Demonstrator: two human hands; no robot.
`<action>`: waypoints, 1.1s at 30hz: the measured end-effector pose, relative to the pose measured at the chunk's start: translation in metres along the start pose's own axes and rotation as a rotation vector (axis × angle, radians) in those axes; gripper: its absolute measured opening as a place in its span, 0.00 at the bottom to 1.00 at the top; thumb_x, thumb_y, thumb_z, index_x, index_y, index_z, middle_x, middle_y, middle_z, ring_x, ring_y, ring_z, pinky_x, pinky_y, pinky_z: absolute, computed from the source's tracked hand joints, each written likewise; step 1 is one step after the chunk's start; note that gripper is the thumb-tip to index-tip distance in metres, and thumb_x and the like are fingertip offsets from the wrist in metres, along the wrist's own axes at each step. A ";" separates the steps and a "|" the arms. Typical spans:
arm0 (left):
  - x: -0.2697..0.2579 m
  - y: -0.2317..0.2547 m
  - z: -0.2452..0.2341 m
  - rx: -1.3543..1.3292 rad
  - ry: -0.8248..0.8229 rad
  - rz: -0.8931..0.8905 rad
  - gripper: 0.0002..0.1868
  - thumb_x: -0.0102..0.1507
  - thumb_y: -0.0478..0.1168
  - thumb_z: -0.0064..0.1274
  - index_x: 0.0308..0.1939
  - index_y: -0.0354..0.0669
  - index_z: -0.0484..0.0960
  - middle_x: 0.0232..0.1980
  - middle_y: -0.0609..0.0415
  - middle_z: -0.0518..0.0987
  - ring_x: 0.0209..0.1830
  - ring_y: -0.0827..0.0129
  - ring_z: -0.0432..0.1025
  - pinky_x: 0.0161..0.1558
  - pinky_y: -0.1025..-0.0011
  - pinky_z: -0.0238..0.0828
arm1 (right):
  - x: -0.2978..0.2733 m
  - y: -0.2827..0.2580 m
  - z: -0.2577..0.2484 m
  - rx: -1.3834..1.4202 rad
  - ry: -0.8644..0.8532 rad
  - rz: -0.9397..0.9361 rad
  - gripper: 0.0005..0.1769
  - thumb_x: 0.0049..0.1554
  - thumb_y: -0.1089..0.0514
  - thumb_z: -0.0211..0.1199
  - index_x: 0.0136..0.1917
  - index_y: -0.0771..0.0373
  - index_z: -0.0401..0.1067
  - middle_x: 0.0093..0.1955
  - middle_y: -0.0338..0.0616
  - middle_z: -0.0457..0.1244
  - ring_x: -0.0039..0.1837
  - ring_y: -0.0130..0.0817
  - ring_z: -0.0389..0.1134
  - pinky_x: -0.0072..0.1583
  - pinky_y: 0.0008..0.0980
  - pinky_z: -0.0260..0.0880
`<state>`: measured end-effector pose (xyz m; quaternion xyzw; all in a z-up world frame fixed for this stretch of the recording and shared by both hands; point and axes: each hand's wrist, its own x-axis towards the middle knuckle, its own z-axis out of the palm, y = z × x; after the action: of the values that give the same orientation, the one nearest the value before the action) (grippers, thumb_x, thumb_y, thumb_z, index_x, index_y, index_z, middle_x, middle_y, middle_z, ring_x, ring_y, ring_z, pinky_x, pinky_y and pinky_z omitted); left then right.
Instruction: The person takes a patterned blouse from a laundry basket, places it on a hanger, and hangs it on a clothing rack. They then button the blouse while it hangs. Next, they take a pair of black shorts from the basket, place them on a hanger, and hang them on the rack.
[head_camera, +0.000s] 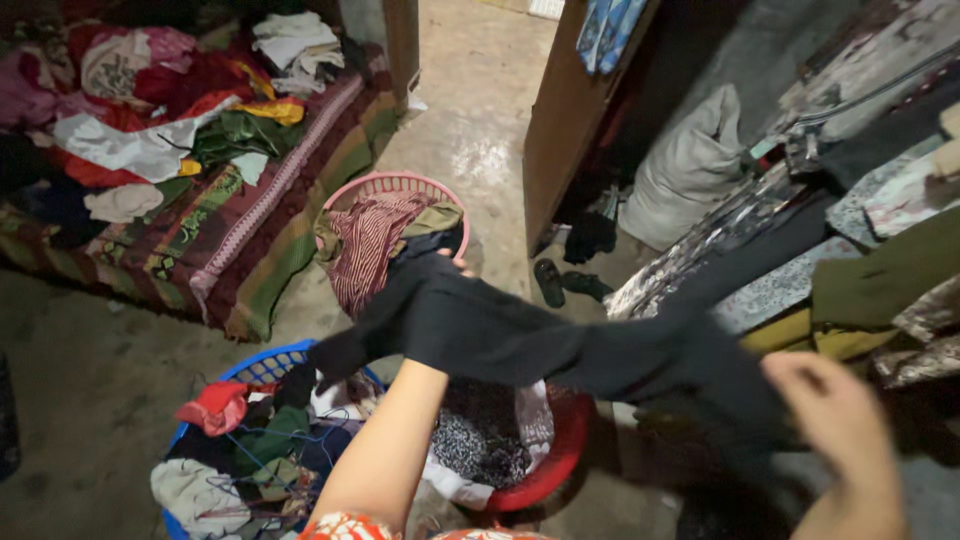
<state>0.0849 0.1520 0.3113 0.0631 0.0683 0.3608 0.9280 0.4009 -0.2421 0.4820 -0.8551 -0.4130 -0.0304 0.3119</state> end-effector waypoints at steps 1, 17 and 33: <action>-0.003 -0.007 0.011 0.045 -0.022 -0.038 0.56 0.55 0.78 0.41 0.73 0.39 0.60 0.71 0.37 0.68 0.66 0.40 0.66 0.65 0.44 0.59 | -0.001 -0.006 0.012 0.056 -0.069 0.007 0.12 0.58 0.57 0.67 0.53 0.66 0.79 0.50 0.43 0.72 0.54 0.31 0.70 0.58 0.31 0.68; -0.080 -0.101 0.006 0.606 -0.366 -0.515 0.43 0.59 0.64 0.48 0.69 0.37 0.68 0.66 0.40 0.75 0.61 0.48 0.72 0.61 0.53 0.67 | -0.022 -0.095 0.270 1.051 -0.821 0.446 0.14 0.58 0.61 0.62 0.56 0.69 0.77 0.52 0.45 0.72 0.53 0.36 0.71 0.57 0.37 0.71; -0.084 -0.031 0.007 0.215 0.163 0.131 0.34 0.62 0.55 0.55 0.65 0.34 0.77 0.61 0.45 0.82 0.55 0.57 0.80 0.56 0.62 0.75 | 0.033 -0.136 0.201 1.978 -1.026 0.317 0.28 0.62 0.50 0.46 0.70 0.67 0.63 0.69 0.51 0.63 0.69 0.47 0.65 0.71 0.46 0.61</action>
<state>0.0454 0.0723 0.3201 0.1368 0.1774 0.4152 0.8817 0.2830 -0.0438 0.4001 -0.1861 -0.2217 0.7059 0.6464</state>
